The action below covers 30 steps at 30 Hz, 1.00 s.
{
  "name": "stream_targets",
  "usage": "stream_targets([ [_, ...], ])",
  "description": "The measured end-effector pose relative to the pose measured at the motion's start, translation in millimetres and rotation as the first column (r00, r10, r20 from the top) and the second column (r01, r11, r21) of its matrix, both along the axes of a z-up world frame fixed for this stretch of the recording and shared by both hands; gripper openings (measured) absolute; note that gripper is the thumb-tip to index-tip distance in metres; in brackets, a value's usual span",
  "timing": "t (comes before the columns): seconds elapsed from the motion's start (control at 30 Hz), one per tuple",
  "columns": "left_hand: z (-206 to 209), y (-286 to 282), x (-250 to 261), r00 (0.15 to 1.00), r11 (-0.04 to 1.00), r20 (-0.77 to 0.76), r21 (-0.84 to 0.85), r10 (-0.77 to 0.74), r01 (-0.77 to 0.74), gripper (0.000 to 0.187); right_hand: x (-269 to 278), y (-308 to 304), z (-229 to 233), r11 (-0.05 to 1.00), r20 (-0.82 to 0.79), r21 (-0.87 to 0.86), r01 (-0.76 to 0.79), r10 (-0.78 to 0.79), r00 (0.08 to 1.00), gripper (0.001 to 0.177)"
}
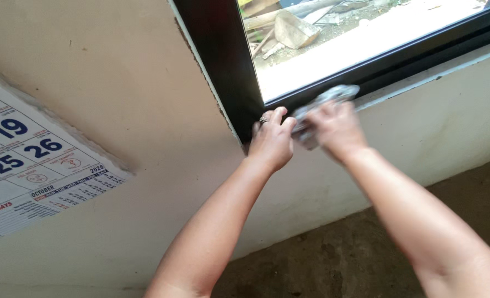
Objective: The person wets a cloth in a green basin, wrings it out, and uses it to wipe the interior frame and glass of a sliding window.
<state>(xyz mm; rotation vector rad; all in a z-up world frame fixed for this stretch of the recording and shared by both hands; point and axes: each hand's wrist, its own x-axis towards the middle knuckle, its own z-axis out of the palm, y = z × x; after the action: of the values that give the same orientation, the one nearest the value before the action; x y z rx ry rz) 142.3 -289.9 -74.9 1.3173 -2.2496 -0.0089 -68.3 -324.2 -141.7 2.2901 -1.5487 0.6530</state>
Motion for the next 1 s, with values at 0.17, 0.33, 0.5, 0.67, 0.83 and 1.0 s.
stream_targets([
  [0.17, 16.4, 5.3, 8.6, 0.985, 0.988, 0.172, -0.148, -0.004, 0.03, 0.033, -35.5, -35.2, 14.9, 0.959, 0.381, 0.084, 0.272, -0.283, 0.88, 0.04],
  [0.33, 29.3, 3.7, 20.4, 0.955, 0.926, 0.296, -0.366, 0.019, 0.095, 0.038, 2.3, -17.8, 15.0, 0.988, 0.234, -0.102, 0.114, -0.088, 0.968, 0.041],
  [0.5, 53.9, -11.7, 15.9, 0.924, 0.867, 0.376, -0.482, 0.076, 0.124, 0.043, -5.3, -38.7, 89.3, 0.967, 0.486, -0.255, -0.032, 0.156, 0.86, 0.038],
  [0.67, 76.4, -28.7, 9.2, 0.929, 0.848, 0.354, -0.519, 0.105, 0.102, 0.048, 4.2, -61.2, 116.5, 0.871, 0.31, -0.491, 0.021, 0.152, 0.939, 0.034],
  [0.83, 69.2, -23.6, 15.0, 0.914, 0.852, 0.385, -0.515, 0.13, 0.095, 0.044, -0.2, -45.5, 62.5, 0.963, 0.137, -0.269, 0.01, 0.028, 0.99, 0.025],
  [1.0, 67.9, -20.1, 27.4, 0.913, 0.849, 0.373, -0.525, 0.162, 0.064, 0.04, -31.4, -94.5, 123.6, 0.902, 0.253, -0.431, 0.016, 0.104, 0.962, 0.025],
])
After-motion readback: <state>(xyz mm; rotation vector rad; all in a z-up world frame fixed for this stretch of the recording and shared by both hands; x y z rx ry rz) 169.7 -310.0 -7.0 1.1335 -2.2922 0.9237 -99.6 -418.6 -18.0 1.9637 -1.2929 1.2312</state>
